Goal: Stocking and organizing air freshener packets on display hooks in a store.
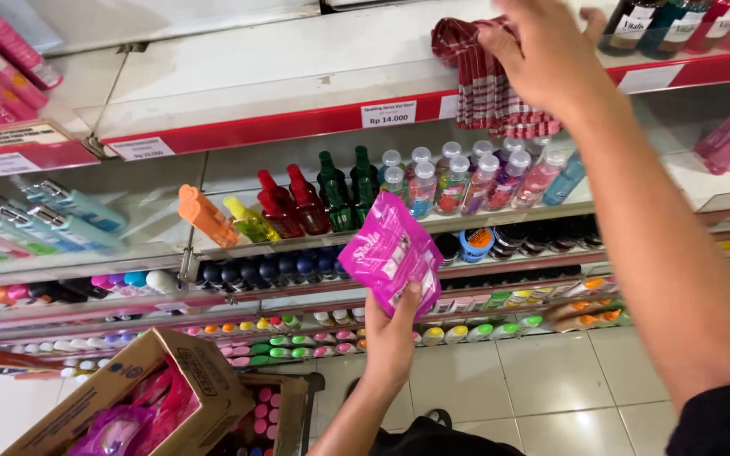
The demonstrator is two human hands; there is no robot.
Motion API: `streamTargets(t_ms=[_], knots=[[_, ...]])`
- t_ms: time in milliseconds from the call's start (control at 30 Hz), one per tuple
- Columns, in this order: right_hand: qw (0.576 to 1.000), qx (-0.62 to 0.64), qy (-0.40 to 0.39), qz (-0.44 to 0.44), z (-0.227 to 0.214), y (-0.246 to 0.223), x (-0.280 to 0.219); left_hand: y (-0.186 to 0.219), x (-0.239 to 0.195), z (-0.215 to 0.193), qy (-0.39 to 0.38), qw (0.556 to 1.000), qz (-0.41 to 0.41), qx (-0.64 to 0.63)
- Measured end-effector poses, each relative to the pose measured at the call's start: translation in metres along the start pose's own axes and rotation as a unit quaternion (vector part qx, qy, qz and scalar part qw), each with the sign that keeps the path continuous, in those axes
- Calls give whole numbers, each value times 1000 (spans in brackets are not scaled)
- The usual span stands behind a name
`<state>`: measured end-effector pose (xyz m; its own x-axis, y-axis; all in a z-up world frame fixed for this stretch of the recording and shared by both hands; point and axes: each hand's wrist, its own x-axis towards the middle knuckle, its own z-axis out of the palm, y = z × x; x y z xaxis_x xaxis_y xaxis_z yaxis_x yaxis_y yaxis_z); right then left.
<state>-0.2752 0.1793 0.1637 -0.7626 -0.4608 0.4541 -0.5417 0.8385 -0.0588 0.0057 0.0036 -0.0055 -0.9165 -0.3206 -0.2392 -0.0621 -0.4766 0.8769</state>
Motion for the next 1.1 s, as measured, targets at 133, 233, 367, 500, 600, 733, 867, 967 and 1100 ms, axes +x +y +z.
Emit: streamTargets(t_ms=[133, 233, 367, 500, 600, 733, 867, 967, 1100], knots=[[941, 336, 38, 2, -39, -81, -71, 21, -8, 14, -43, 982, 169, 77], [879, 438, -86, -170, -51, -143, -129, 30, -8, 15, 0, 911, 338, 239], [873, 470, -74, -107, -48, -183, -159, 28, -22, 15, 43, 803, 446, 393], [835, 541, -62, 77, -40, -171, -161, 32, -37, 6, -3, 790, 463, 402], [804, 572, -101, 131, -33, -145, -177, 41, -42, -4, -23, 842, 422, 334], [781, 583, -178, 135, -32, -136, -183, 47, -13, -25, -49, 951, 201, 231], [806, 557, -139, 144, -37, -145, -179, 67, 2, -26, -72, 974, 116, 184], [836, 523, -103, 130, -42, -154, -177, 82, 1, -31, -74, 955, 242, 154], [881, 472, -38, 3, -57, -176, -164, 107, -7, -32, -61, 927, 319, 189]])
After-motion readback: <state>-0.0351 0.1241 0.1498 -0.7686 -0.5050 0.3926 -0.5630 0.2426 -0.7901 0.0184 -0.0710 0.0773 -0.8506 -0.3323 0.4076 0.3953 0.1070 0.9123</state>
